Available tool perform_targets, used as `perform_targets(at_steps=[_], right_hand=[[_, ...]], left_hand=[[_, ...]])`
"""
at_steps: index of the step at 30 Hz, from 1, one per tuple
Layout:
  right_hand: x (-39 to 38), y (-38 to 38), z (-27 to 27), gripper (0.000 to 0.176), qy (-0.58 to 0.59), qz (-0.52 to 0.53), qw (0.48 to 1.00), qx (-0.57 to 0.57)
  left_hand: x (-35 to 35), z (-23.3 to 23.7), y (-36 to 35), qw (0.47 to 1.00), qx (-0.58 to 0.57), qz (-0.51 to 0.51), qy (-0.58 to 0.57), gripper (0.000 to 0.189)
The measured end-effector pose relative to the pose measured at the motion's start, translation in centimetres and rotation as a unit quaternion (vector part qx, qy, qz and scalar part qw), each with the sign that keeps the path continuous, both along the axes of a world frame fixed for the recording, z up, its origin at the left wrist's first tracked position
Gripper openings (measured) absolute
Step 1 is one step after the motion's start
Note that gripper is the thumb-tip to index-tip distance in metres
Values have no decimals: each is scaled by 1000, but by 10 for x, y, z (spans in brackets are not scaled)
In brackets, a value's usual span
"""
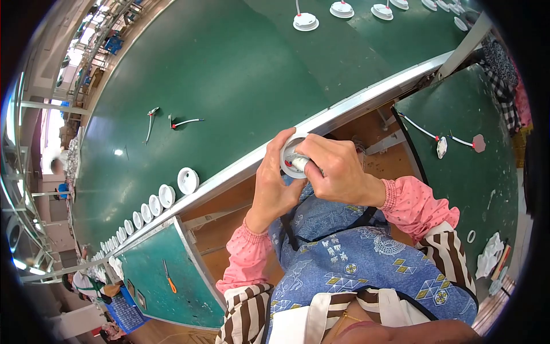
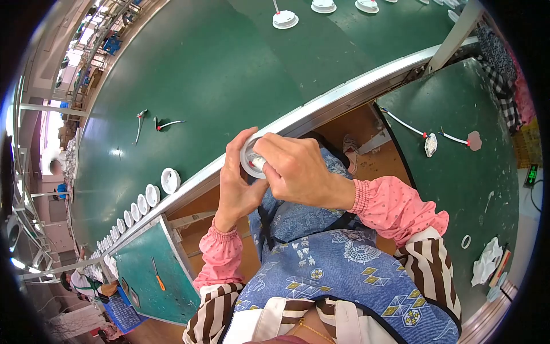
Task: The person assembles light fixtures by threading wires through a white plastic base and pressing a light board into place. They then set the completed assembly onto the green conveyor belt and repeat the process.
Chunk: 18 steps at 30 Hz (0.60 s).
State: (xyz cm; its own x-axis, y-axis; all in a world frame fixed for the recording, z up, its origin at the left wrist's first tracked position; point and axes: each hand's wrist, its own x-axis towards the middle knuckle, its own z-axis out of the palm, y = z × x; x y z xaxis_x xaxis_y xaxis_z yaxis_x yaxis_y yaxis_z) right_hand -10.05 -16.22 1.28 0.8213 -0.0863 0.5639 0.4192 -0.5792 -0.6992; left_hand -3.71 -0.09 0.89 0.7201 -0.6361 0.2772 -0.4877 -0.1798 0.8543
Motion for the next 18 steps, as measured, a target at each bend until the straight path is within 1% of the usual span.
perform_targets(at_steps=[2,5,8,9,11,12,13,14,16,17,18], right_hand=[[-2,-3,0,18,6,4,1000,10],[-7,-11,0,18,24,31,999,37],[-12,-18,4,16,48,53,992,103],[-14,-21,4,15,81,57,987,123],[-18,-28,4,14,148,64,974,158],[-21,-29,2,14,154,62,972,167],[-23,-29,0,13,161,59,969,176],[-26,-31,-2,12,166,56,967,185],[-33,-38,-4,19,221,82,949,209],[-36,-40,-4,23,248,95,938,222],[-36,-41,0,30,181,81,971,136]], left_hand=[[-3,3,3,995,-45,-11,91,74],[-3,9,16,967,-51,-32,246,66],[0,-5,20,968,-75,-61,231,61],[-4,-8,16,969,-95,-35,224,43],[-1,-13,19,971,-36,-52,232,28],[0,-15,19,970,-8,-59,237,22],[-4,-14,15,978,5,-53,204,11],[-6,-11,15,976,21,-55,207,10],[-8,-8,19,973,55,-59,216,9],[-10,-11,16,986,-11,-76,145,8],[-12,-12,17,987,-10,-76,140,9]])
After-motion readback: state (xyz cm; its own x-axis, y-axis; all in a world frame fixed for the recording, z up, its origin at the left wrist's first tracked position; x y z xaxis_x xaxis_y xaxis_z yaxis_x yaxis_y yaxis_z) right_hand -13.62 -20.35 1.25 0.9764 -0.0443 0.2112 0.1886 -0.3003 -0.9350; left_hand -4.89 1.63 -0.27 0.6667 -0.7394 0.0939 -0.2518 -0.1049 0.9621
